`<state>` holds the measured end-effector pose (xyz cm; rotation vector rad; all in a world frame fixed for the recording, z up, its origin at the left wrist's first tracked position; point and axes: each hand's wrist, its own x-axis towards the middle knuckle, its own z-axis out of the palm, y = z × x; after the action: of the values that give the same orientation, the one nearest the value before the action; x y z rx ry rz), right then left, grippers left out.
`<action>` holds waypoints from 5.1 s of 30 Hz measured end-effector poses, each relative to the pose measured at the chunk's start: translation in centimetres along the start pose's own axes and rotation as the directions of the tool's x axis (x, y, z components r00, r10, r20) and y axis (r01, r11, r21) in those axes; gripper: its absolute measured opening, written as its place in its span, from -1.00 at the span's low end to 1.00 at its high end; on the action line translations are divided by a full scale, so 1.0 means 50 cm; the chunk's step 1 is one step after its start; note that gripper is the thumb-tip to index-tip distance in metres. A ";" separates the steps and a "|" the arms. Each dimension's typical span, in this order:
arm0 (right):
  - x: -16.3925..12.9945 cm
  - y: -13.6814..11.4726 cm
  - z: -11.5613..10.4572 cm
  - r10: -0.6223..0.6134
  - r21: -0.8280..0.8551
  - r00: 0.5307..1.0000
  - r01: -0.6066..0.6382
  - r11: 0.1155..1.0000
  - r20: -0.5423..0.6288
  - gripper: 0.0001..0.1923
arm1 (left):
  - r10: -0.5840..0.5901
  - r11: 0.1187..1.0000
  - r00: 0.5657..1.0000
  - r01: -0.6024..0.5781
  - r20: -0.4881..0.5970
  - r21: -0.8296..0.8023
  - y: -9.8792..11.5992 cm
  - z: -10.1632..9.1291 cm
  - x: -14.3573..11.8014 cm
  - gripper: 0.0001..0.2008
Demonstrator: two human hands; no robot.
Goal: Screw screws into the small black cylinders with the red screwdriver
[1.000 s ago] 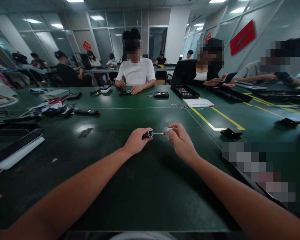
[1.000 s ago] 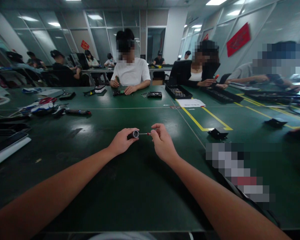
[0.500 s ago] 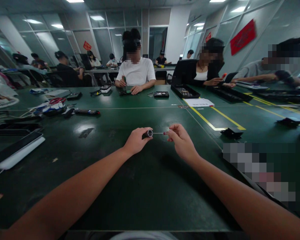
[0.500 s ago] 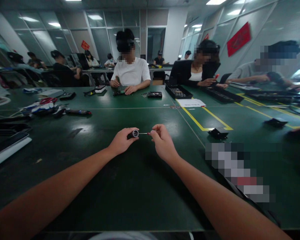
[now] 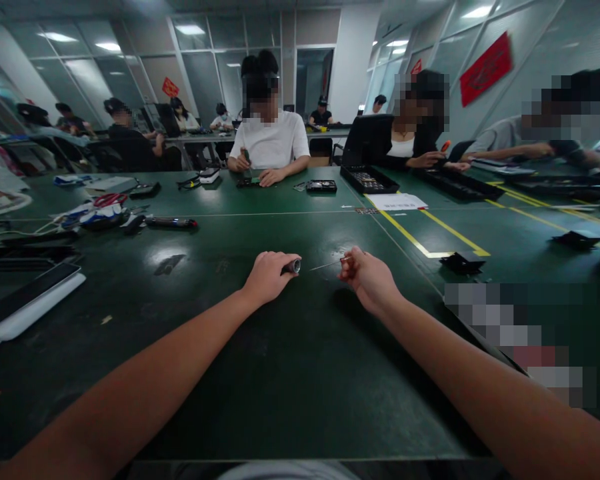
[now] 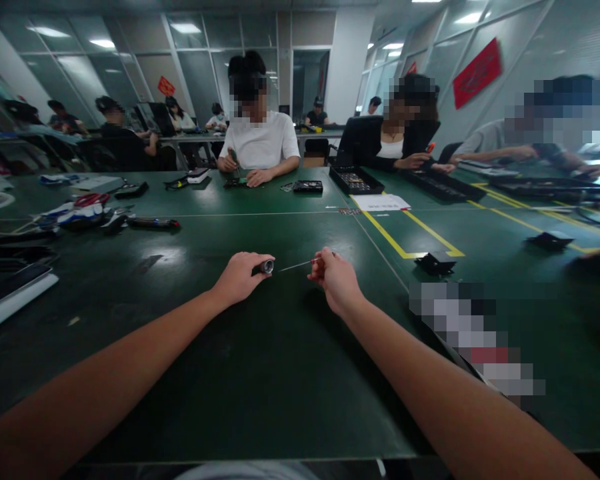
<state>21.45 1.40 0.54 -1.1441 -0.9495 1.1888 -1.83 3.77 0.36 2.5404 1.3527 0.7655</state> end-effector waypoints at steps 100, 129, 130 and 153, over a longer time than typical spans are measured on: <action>-0.052 -0.032 0.031 -0.365 -0.278 0.926 0.378 0.883 0.100 -0.72 | -0.059 0.992 0.998 0.057 -0.017 -0.109 0.020 0.002 -0.007 -0.66; -0.052 -0.018 0.024 -0.263 -0.316 0.964 0.262 0.912 0.042 -0.63 | -0.027 0.996 0.999 0.029 0.024 -0.090 0.025 0.000 -0.014 -0.66; -0.052 -0.018 0.024 -0.262 -0.351 0.964 0.258 0.900 0.039 -0.61 | -0.025 0.996 0.999 0.027 0.024 -0.088 0.025 0.001 -0.014 -0.66; -0.008 -0.001 0.009 0.052 0.106 0.997 -0.046 0.993 -0.055 -0.75 | 0.002 1.000 1.000 -0.002 0.015 0.016 0.017 -0.013 -0.008 -0.62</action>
<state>20.95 1.09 0.70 -1.1169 -0.8099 1.2240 -1.72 2.91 1.12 2.5549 1.3580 0.7377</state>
